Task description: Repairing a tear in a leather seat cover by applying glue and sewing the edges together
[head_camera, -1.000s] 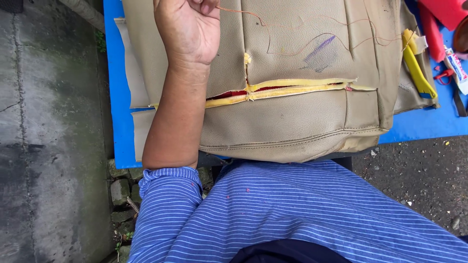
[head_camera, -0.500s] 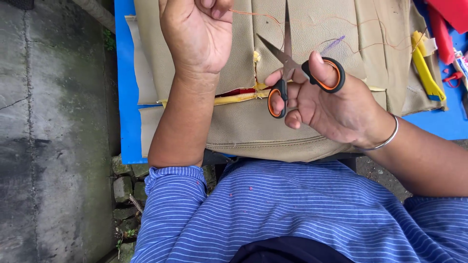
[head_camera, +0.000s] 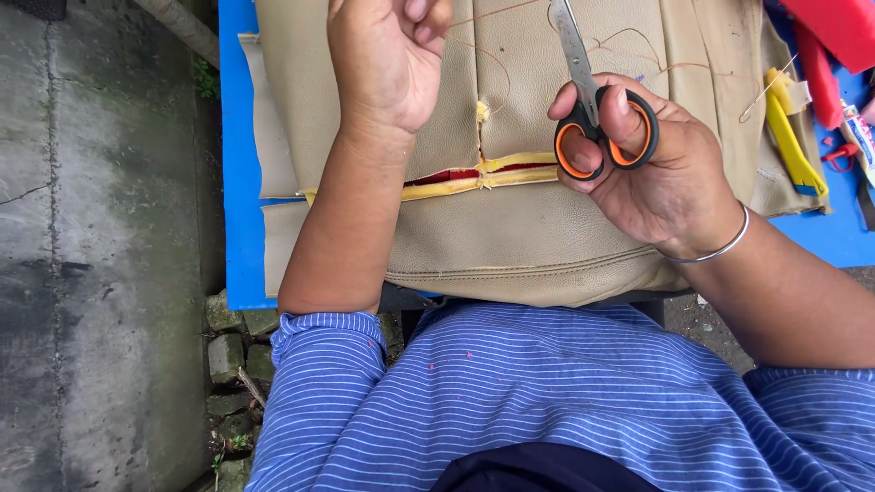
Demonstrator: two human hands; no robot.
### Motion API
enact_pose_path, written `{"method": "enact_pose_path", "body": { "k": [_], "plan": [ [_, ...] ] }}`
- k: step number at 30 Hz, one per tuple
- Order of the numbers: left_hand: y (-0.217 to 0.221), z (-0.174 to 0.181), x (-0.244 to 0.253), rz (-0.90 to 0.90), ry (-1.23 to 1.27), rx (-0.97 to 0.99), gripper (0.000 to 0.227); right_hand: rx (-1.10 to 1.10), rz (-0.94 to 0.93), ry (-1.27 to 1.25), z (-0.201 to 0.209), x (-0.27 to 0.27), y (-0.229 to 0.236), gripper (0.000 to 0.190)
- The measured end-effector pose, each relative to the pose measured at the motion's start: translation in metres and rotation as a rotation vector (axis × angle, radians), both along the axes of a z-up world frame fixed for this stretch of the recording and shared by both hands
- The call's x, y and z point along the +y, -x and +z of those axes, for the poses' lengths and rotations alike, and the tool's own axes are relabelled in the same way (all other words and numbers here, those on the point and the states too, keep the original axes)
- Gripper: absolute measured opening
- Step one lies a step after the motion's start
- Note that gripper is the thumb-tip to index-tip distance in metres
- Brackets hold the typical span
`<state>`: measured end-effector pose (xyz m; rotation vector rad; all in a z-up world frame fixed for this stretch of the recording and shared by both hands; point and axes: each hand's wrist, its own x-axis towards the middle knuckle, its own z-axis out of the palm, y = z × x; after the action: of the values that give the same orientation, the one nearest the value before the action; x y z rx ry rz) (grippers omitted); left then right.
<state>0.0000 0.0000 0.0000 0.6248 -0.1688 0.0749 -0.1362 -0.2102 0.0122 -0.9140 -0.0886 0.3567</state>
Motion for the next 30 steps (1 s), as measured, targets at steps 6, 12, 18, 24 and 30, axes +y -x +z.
{"method": "enact_pose_path", "body": {
  "k": [6,12,18,24,30],
  "plan": [
    [0.01,-0.017,-0.026,-0.421,-0.225,-0.125,0.018,-0.04,0.031,-0.05,0.002,-0.012,-0.007,0.048],
    [0.024,-0.004,-0.026,-0.683,-0.387,-0.293,0.026,-0.05,0.07,-0.126,-0.005,-0.013,-0.012,0.046],
    [0.021,-0.002,-0.026,-0.595,-0.417,-0.306,0.03,-0.079,0.038,-0.013,-0.001,-0.011,-0.012,0.049],
    [0.022,-0.005,-0.026,-0.563,-0.512,-0.317,0.029,-0.08,0.008,-0.015,-0.003,-0.011,-0.014,0.054],
    [0.021,-0.011,-0.027,-0.575,-0.62,-0.36,0.031,-0.078,-0.018,0.044,-0.011,-0.012,-0.016,0.054]
  ]
}}
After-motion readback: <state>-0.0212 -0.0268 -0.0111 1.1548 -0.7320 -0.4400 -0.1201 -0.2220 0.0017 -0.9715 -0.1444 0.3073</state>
